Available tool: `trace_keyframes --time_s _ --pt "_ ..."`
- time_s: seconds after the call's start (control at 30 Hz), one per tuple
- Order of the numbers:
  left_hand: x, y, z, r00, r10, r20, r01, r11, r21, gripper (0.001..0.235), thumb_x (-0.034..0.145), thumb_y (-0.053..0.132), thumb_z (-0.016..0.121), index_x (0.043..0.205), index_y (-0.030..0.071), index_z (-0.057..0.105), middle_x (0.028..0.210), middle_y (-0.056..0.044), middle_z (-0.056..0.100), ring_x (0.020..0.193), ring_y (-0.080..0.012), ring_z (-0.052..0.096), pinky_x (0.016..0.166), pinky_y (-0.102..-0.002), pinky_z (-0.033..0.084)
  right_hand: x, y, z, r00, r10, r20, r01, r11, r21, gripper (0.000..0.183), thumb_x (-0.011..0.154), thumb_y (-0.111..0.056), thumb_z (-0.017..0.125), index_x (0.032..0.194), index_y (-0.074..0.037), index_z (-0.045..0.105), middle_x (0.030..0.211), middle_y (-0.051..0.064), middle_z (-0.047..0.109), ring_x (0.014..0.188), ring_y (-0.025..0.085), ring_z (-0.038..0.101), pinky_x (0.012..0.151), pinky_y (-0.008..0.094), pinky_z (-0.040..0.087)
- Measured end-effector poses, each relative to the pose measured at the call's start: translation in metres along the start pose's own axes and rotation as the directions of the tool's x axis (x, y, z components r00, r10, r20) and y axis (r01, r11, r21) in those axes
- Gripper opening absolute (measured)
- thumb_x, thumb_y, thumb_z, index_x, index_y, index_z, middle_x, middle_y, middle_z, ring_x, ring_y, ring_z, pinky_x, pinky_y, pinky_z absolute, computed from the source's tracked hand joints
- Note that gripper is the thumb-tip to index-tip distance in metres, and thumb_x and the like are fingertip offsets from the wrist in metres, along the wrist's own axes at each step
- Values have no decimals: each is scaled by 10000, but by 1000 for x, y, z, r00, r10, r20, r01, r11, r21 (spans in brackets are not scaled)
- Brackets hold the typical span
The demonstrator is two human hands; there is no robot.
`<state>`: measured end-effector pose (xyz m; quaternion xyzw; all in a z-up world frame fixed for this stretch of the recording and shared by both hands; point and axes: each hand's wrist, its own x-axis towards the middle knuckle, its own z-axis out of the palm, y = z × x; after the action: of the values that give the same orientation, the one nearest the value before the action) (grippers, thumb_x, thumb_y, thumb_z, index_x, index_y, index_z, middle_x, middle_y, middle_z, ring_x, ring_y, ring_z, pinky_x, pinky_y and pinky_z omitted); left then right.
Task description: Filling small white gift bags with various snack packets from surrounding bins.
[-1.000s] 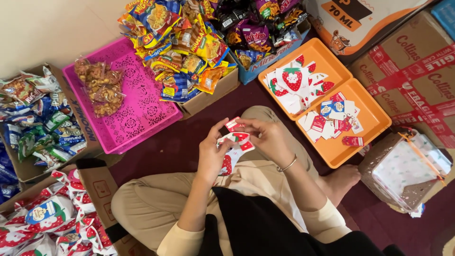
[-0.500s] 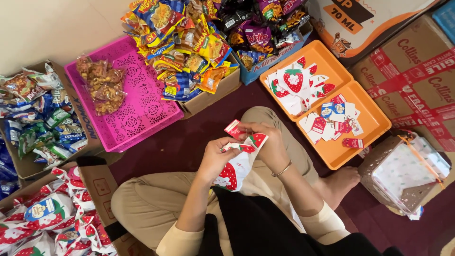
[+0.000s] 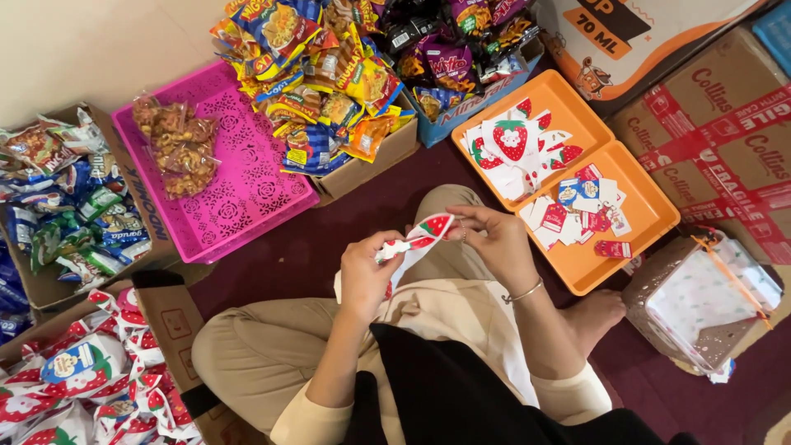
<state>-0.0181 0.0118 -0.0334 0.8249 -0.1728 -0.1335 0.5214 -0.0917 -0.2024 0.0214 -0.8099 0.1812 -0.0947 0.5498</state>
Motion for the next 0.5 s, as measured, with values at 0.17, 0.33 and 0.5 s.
trace_keyframes --time_s 0.17,0.33,0.5 --pt "0 -14 5 990 137 -26 -124 953 278 321 725 205 854 1013 308 754 781 2 717 833 -229 698 883 -317 520 1 1 15 999 21 32 -26 983 183 425 760 -149 879 1169 -107 775 887 37 819 719 3 593 762 155 483" --pt "0 -16 5 986 149 -73 -107 910 401 336 724 234 857 1028 297 730 762 -23 714 803 -239 701 877 -333 501 1 -3 13 999 -27 22 23 987 160 459 717 -107 894 1158 -73 772 895 67 821 681 15 558 701 150 454" --pt "0 -4 0 985 17 -170 24 972 232 218 785 214 786 992 235 723 797 -76 724 774 -335 687 791 -400 555 4 30 9 958 -288 -7 246 828 -504 389 735 -226 889 1113 -218 797 804 -72 789 680 104 645 738 236 461"
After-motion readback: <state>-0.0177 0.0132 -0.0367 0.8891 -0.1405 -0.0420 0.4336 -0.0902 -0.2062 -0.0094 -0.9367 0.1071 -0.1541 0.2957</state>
